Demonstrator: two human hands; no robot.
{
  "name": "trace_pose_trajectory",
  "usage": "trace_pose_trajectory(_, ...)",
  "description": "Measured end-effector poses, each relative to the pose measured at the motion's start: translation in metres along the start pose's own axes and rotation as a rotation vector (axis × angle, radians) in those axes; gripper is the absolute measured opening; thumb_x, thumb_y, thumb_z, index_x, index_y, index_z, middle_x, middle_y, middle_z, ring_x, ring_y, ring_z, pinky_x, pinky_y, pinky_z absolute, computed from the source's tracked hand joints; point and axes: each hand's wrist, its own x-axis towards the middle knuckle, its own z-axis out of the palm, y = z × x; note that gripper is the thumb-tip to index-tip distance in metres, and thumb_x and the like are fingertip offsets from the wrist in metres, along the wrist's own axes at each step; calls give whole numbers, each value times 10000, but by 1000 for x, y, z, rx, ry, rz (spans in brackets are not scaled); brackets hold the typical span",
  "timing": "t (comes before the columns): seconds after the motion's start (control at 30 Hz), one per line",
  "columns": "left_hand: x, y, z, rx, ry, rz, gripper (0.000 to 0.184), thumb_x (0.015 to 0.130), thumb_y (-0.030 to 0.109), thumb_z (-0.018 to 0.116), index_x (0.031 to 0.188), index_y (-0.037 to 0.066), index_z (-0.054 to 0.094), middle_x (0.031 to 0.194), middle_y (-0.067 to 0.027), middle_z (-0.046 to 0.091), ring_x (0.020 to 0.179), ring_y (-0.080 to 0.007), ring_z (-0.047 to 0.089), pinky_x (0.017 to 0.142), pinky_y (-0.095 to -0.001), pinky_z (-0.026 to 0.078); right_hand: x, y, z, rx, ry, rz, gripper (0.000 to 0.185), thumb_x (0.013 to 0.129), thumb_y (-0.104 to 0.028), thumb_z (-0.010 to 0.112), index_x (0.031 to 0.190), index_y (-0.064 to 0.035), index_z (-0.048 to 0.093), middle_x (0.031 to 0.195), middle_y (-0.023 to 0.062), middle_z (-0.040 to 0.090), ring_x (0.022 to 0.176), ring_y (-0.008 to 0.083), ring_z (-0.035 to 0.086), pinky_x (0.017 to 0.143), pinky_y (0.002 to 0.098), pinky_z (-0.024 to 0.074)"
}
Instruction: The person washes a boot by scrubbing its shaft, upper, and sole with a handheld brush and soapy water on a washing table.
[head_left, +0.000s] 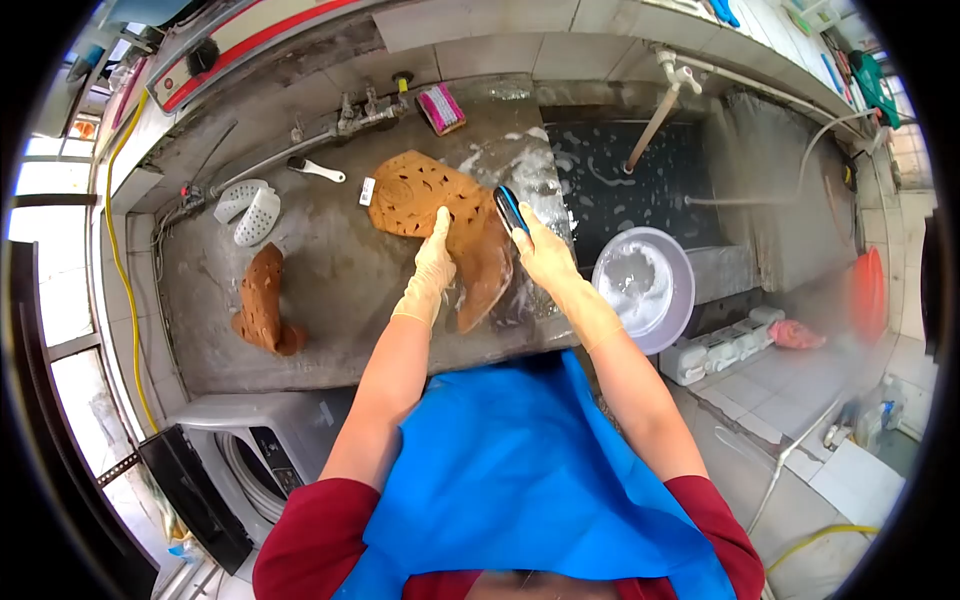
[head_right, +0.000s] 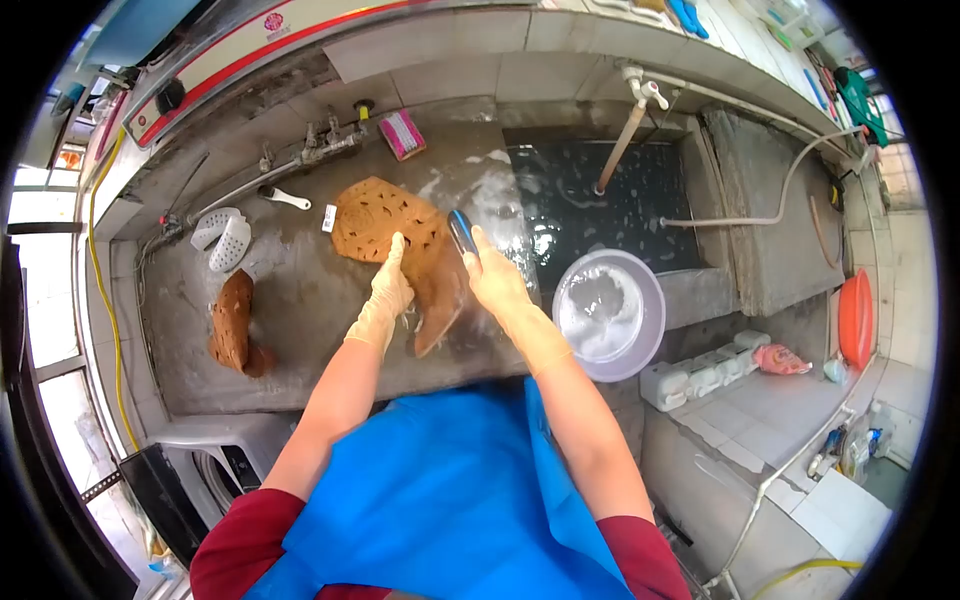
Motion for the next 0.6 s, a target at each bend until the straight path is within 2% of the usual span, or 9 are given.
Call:
trace_pose_trajectory(0.1,9,9,25,-446,-129,-143,578,965,462,558,1408,103,466,1373,-83,543,1187,-222,545,1042,-378,417,7,12,19,-54,13,-20,556,999,-258,444,1503,-82,287,1225,303,577,1122,425,582,998,453,437)
trace_pose_trajectory(0.17,-5,18,48,-344,-123,-175,552,1001,456,461,1421,97,458,1392,-53,531,1278,-237,476,1118,-413,352,-7,9,40,-57,146,-53,568,1001,-229,419,1493,4,258,1173,311,582,1062,432,596,973,461,451)
trace_pose_trajectory(0.23,-27,23,65,3,-127,33,535,989,456,489,1335,51,544,1292,-78,594,1158,-220,556,1022,-368,440,-35,-37,26,68,-140,197,580,1000,-218,409,1499,17,230,1244,345,525,1037,424,597,941,464,466)
trace_pose_trajectory(0.3,-51,34,82,303,107,-82,537,983,447,517,1289,8,570,1224,-88,618,1083,-192,584,930,-330,485,-39,-32,47,52,-5,69,594,1003,-227,404,1507,15,206,1204,346,548,976,444,610,888,469,487)
trace_pose_trajectory(0.37,-54,15,85,356,64,241,526,984,430,536,1297,9,570,1248,-69,612,1077,-183,583,911,-313,486,-23,-16,57,45,121,3,602,1007,-244,398,1514,7,192,1118,332,602,911,471,625,831,481,506)
trace_pose_trajectory(0.43,-45,-5,79,474,44,431,559,984,462,526,1301,4,572,1248,-89,616,1095,-204,580,930,-332,479,19,-14,27,72,108,166,590,1008,-248,408,1511,-11,213,1201,338,566,992,458,611,837,486,505)
trace_pose_trajectory(0.47,-47,0,82,540,135,240,566,977,443,545,1348,17,519,1214,-81,632,1061,-212,597,917,-330,491,26,-13,22,164,177,89,589,1004,-252,424,1509,-25,225,1195,321,574,974,453,616,848,490,498)
trace_pose_trajectory(0.53,-51,8,74,761,170,117,596,963,432,572,1385,21,477,1152,-78,657,962,-233,633,859,-342,521,-1,-13,41,198,179,75,588,1001,-245,426,1510,-25,228,1194,308,581,969,452,617,870,488,488)
trace_pose_trajectory(0.6,-51,16,75,561,165,-33,595,948,452,586,1318,-12,529,1122,-78,665,898,-238,649,807,-357,536,-44,-11,62,256,157,5,583,994,-223,430,1509,-28,239,1205,297,586,990,433,618,915,487,469)
